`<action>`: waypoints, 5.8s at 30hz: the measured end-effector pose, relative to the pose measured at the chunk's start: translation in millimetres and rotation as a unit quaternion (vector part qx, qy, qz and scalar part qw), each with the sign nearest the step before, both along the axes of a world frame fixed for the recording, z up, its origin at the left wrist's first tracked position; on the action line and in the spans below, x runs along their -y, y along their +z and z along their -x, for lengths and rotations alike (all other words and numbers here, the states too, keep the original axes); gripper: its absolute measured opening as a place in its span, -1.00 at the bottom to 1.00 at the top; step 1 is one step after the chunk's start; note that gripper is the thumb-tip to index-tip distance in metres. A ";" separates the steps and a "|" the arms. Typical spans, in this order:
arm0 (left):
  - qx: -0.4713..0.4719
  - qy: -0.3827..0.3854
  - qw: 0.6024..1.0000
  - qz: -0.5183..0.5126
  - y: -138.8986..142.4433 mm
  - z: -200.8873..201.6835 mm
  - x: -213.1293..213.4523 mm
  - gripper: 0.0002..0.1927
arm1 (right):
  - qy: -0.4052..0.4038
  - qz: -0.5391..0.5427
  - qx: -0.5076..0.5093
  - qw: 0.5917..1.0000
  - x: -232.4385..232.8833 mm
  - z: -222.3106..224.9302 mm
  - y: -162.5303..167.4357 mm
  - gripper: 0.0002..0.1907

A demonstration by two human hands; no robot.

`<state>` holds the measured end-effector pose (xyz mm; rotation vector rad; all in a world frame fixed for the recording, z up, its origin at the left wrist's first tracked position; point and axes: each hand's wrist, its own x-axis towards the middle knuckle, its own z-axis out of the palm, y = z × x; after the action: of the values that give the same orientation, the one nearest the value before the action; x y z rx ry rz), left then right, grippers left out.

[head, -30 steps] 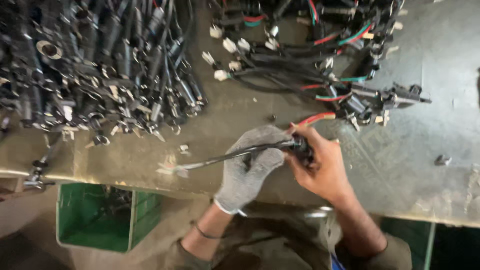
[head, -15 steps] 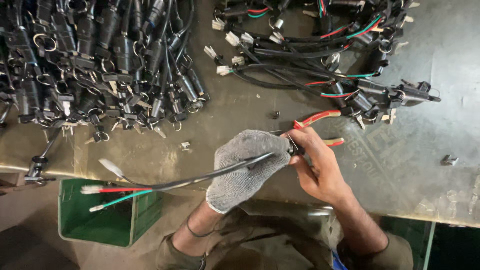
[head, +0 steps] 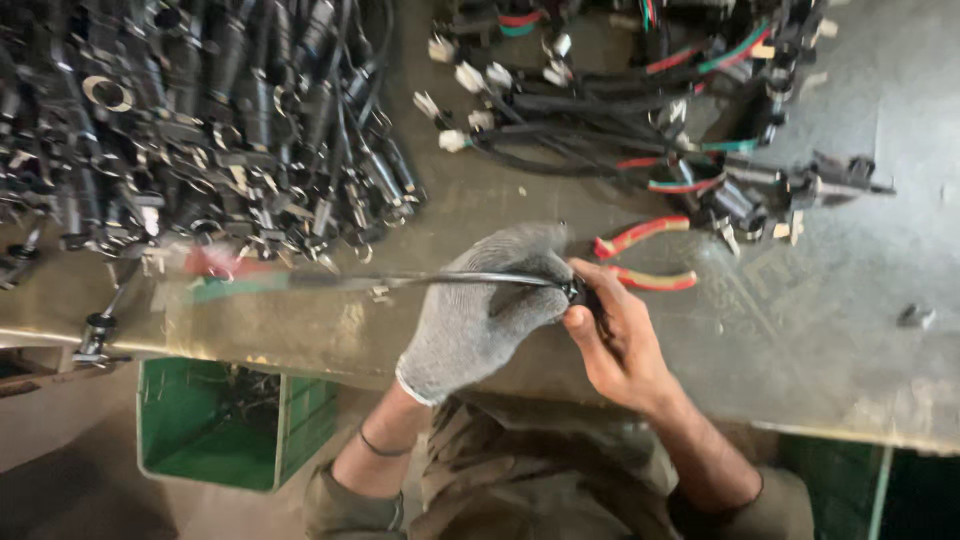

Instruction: The person processes cable assemblies at a workbench, using pliers to strip and crimp the ends of black multi-conductor wires and fitting terminals onto the exposed conductors. Finished cables are set aside in piles, and the person gathers completed cables together at the end.

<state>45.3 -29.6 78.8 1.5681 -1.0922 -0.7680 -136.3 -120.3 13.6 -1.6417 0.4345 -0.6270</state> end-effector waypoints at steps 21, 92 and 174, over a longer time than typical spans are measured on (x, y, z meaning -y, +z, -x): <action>0.023 -0.123 0.983 0.135 -24.8 0.6 0.7 -0.68 | 0.048 -0.085 -0.107 0.989 17.7 -0.5 0.4 -0.70; 0.203 0.060 0.975 0.071 -10.5 48.3 -25.2 -0.23 | -0.016 0.337 -0.219 0.916 28.4 -1.8 41.8 -0.53; -0.453 -0.003 0.891 0.025 -78.6 55.4 -42.7 -0.68 | -0.058 -0.125 0.185 0.973 9.5 -7.2 122.7 -0.81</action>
<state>-10.1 13.0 0.2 0.9494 -0.4079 -1.2816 -129.0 -129.7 136.3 -1.2323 0.3228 -0.9079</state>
